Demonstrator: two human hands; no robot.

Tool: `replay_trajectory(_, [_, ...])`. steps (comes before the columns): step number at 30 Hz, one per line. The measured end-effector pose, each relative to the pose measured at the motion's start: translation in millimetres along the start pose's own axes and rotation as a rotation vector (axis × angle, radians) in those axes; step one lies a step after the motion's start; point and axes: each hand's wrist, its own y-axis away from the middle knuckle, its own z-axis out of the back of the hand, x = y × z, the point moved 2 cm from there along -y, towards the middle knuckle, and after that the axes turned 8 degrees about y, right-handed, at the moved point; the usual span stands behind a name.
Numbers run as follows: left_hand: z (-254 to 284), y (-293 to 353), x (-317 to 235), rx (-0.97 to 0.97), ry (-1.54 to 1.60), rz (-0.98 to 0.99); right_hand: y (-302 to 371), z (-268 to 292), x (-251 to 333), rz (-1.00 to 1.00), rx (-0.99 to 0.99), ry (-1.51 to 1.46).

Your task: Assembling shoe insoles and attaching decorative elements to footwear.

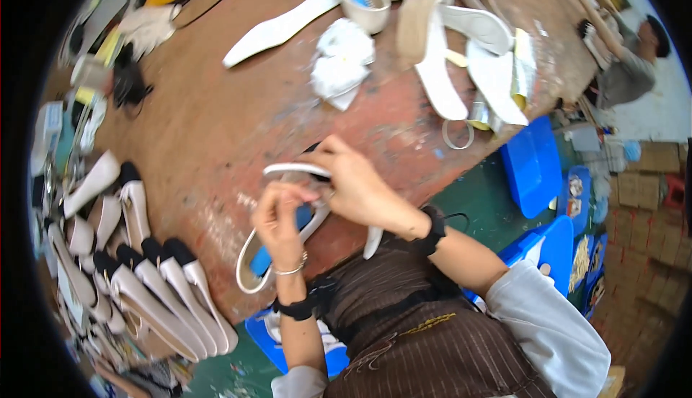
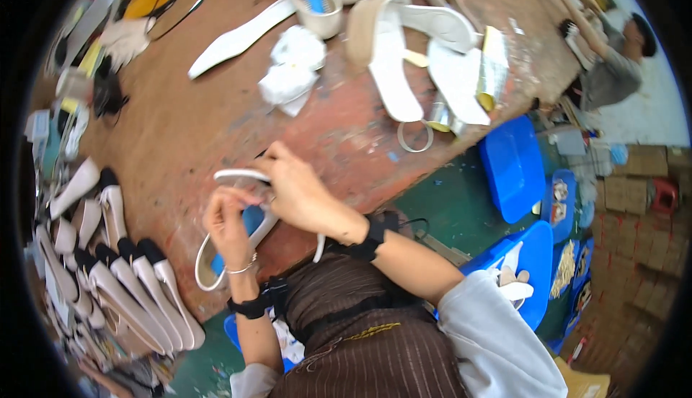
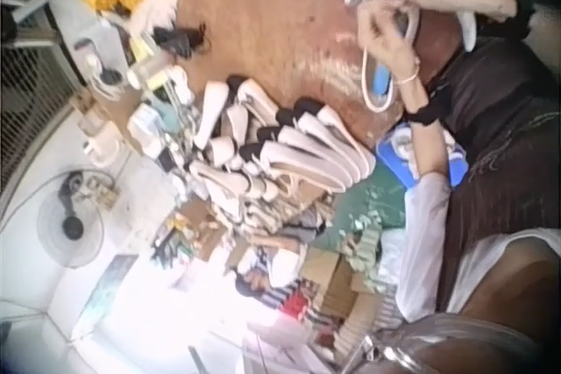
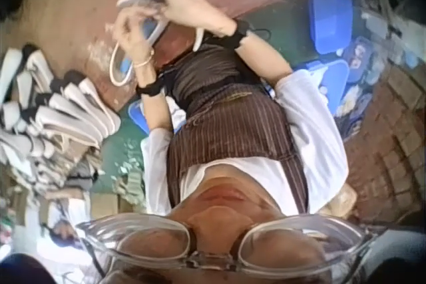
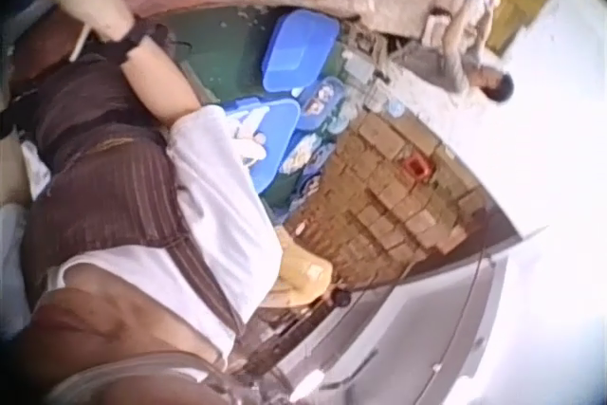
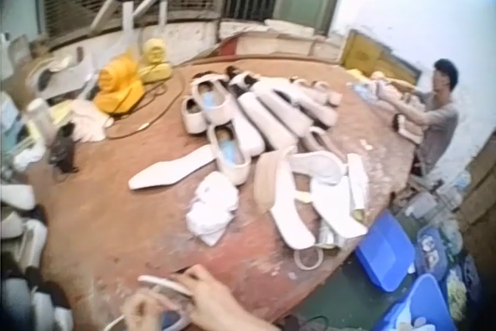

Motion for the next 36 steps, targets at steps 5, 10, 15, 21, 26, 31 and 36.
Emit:
replay_trajectory(5, [9.7,-0.3,9.8,-0.024,0.011,0.151,3.2,-0.6,2.0,-0.041,0.039,-0.035])
replay_trajectory(10, [13.0,3.9,10.8,-0.012,0.02,0.161,4.6,-0.9,8.2,-0.037,0.049,-0.021])
replay_trajectory(15, [14.6,7.9,8.0,-0.009,0.037,0.148,5.9,-2.6,7.5,-0.054,0.031,0.033])
replay_trajectory(21, [23.0,20.1,3.6,-0.037,-0.012,0.117,6.0,-3.1,9.2,-0.042,-0.021,0.046])
replay_trajectory(26, [22.4,19.4,4.8,-0.071,0.064,0.099,4.6,-2.5,11.6,-0.087,0.012,0.033])
replay_trajectory(31, [23.4,21.3,3.0,-0.082,0.053,0.085,5.6,-1.8,11.3,-0.061,0.003,0.041])
replay_trajectory(36, [25.5,24.0,3.3,-0.083,0.055,0.083,5.8,-2.6,8.7,-0.021,-0.016,0.054])
